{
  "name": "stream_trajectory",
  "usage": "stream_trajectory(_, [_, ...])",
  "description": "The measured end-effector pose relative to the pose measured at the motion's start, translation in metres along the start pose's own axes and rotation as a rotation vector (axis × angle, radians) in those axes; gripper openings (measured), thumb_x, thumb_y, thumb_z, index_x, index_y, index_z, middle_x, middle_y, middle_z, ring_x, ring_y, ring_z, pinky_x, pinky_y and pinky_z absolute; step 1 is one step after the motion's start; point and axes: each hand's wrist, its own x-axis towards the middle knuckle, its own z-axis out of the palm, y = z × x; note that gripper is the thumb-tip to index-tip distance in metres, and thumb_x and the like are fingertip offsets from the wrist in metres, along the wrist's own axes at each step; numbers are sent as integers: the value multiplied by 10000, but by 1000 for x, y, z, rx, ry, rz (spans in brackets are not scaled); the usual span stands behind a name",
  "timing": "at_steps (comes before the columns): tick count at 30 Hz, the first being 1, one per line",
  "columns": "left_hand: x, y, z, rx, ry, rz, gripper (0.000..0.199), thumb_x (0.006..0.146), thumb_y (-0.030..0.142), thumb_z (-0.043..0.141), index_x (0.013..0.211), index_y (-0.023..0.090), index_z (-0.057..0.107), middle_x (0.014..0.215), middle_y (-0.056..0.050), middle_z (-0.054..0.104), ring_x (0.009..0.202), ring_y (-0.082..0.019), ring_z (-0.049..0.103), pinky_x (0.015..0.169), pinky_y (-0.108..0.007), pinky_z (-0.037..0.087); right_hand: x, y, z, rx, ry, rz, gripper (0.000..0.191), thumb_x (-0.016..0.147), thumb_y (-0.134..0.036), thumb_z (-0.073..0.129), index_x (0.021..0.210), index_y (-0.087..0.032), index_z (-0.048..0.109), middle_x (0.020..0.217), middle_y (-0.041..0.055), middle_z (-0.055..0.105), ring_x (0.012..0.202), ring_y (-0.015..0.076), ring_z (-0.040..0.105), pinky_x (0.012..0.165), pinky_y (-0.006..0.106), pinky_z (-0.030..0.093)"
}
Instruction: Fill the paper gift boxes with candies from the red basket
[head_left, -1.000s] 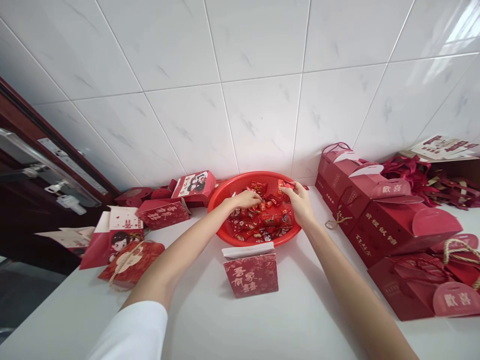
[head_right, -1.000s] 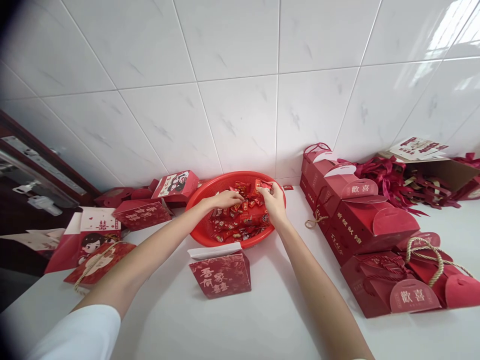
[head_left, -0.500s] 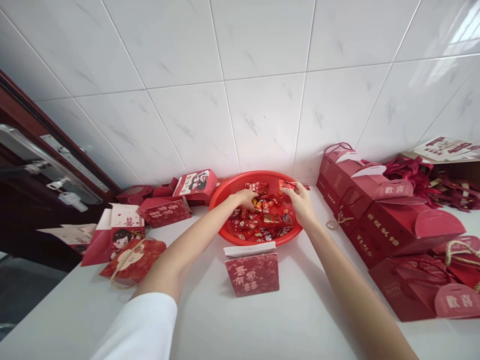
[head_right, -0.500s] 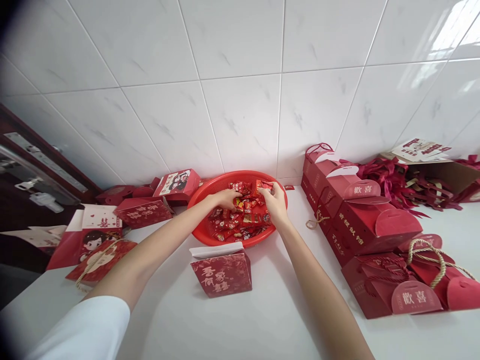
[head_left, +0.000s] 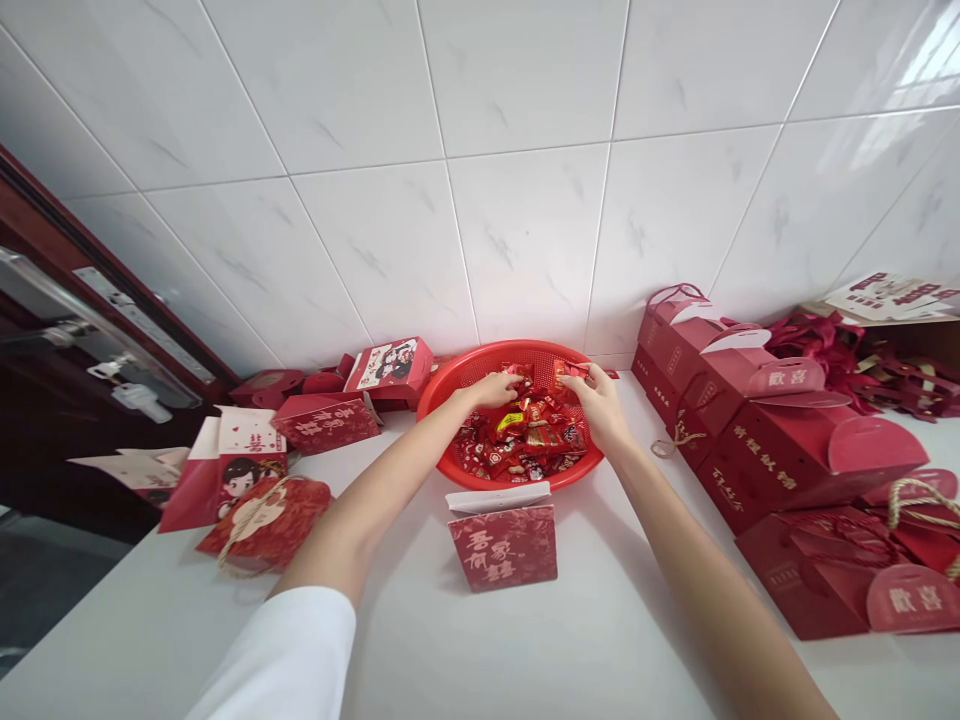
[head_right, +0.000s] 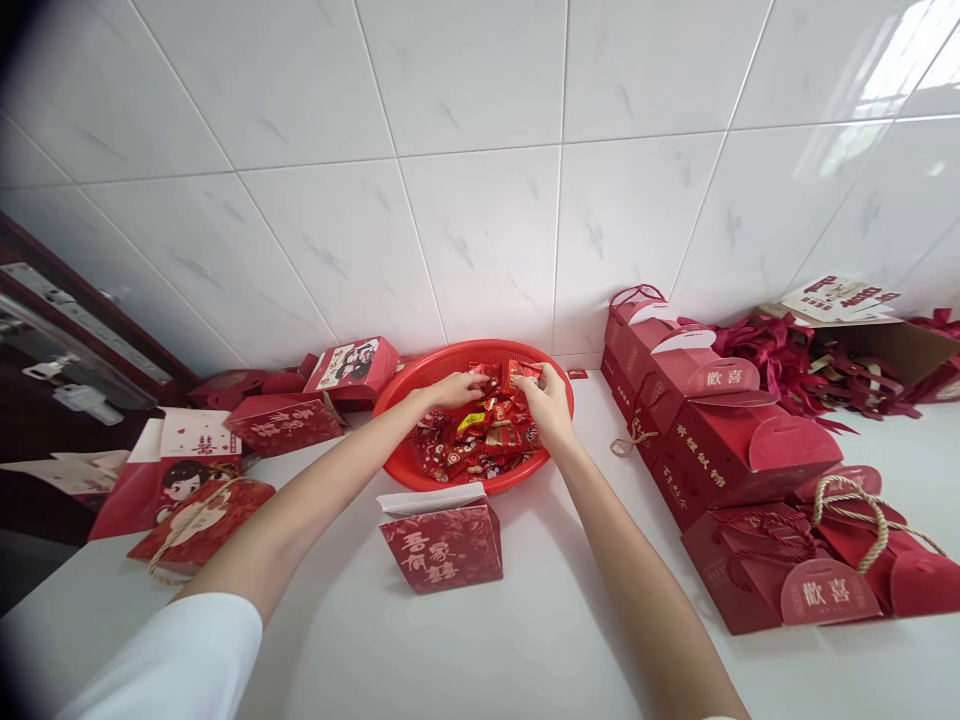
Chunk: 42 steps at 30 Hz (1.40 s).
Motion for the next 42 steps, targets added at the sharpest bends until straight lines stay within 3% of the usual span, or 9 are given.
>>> stream_trajectory(6, [6,2,14,27,-69,228,793,738,175,661,1491,179,412,1544,-116,462,1369,-273,485,1125,-327,383,0,0,0,15,-24,-7,274,639,-386,727,801,-235,566,658,-48,575,671,164,563,652,300,484])
stream_trajectory(9, [10,1,18,28,-69,234,841,687,179,711,1476,202,422,1499,-120,511,1338,-315,506,1099,-380,409,-1,1,-1,10,-25,-4,274,640,-385,729,797,-234,563,675,-46,588,662,160,557,639,293,472])
stream_trajectory(13, [12,4,19,-12,-87,205,777,664,161,725,1400,234,487,1374,-85,615,1213,-319,586,1025,-420,459,0,1,-1,-8,-19,-5,276,645,-387,731,793,-226,563,719,-34,616,684,161,564,639,287,457])
stream_trajectory(17, [8,9,17,-78,-74,183,639,698,162,688,1320,194,547,1127,-63,703,1024,-270,643,918,-367,502,-1,1,-1,-3,-25,-7,275,648,-386,736,790,-227,562,710,-35,610,704,168,572,655,289,455])
stream_trajectory(24, [4,8,3,-549,-119,73,548,771,197,646,1307,187,534,829,-8,696,760,-188,662,647,-260,495,-1,0,0,4,-21,-7,275,633,-380,737,787,-226,570,673,-43,592,679,168,561,658,297,459])
stream_trajectory(28, [2,5,-2,-640,-138,116,369,787,303,659,1133,176,628,845,-23,708,758,-182,664,641,-257,476,-1,0,0,16,-25,-4,271,631,-374,731,793,-227,571,665,-45,584,667,166,552,663,301,467])
stream_trajectory(33, [-3,3,-8,-544,-63,145,280,741,436,701,837,175,675,787,-5,671,696,-161,598,638,-263,437,-1,1,0,4,-25,-19,264,645,-375,735,784,-227,567,668,-46,585,668,161,552,666,293,455])
stream_trajectory(37, [-10,2,-15,-563,-32,129,284,741,454,689,754,175,641,667,20,590,592,-132,510,565,-257,393,-1,1,0,-14,-22,-23,270,648,-390,740,782,-219,581,712,-29,633,685,164,572,661,290,456])
stream_trajectory(42, [-17,5,-23,-783,149,192,310,732,457,702,768,165,601,728,0,622,674,-144,578,676,-284,469,-3,-3,-1,-11,-76,-21,269,642,-387,768,767,-198,624,754,4,683,711,175,605,667,293,476])
